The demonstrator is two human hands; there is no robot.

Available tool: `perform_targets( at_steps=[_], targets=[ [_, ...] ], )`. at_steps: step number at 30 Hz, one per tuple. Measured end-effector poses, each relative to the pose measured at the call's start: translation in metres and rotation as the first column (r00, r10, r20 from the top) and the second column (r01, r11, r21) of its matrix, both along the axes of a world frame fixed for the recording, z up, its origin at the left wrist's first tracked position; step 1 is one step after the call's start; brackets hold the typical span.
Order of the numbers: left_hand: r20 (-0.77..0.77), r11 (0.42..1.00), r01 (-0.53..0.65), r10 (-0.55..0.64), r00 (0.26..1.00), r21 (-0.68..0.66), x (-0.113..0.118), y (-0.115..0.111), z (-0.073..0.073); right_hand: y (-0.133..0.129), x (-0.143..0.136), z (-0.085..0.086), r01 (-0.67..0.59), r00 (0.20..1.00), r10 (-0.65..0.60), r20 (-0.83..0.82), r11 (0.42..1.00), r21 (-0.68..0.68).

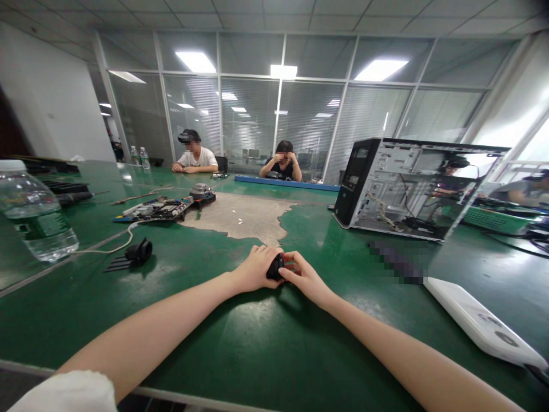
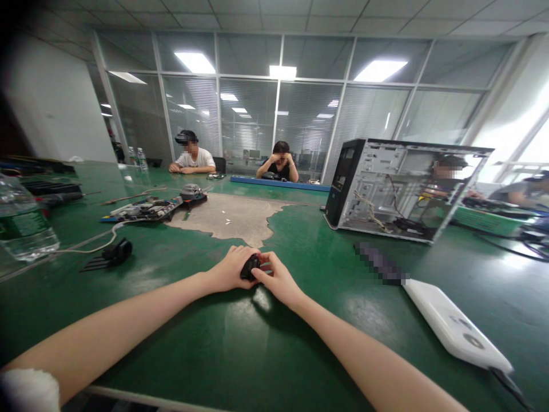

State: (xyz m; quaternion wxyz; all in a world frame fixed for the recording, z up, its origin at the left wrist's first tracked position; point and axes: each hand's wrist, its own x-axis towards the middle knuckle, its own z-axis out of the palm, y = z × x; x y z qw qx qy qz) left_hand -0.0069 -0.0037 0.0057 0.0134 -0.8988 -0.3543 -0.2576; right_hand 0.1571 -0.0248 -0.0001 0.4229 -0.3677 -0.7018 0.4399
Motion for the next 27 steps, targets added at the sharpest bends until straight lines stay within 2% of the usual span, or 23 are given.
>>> perform_targets(
  at_steps=[6, 18, 27],
  targets=[
    [-0.001, 1.0, -0.003, 0.003, 1.0, 0.007, -0.0007, -0.0017, 0.0007, -0.0005, 0.0004, -0.0021, -0.03, 0.998, 0.033, -0.05, 0.998, 0.06],
    [0.0, 1.0, 0.008, -0.008, 1.0, 0.006, 0.0002, 0.0, 0.0004, 0.0034, 0.0001, -0.004, 0.035, 0.999, -0.035, -0.023, 0.999, 0.004],
    [-0.001, 1.0, 0.013, -0.013, 1.0, 0.023, 0.0003, 0.0001, -0.0001, 0.0008, 0.0006, -0.0033, -0.029, 0.998, 0.031, -0.054, 0.998, 0.048]
  ],
)
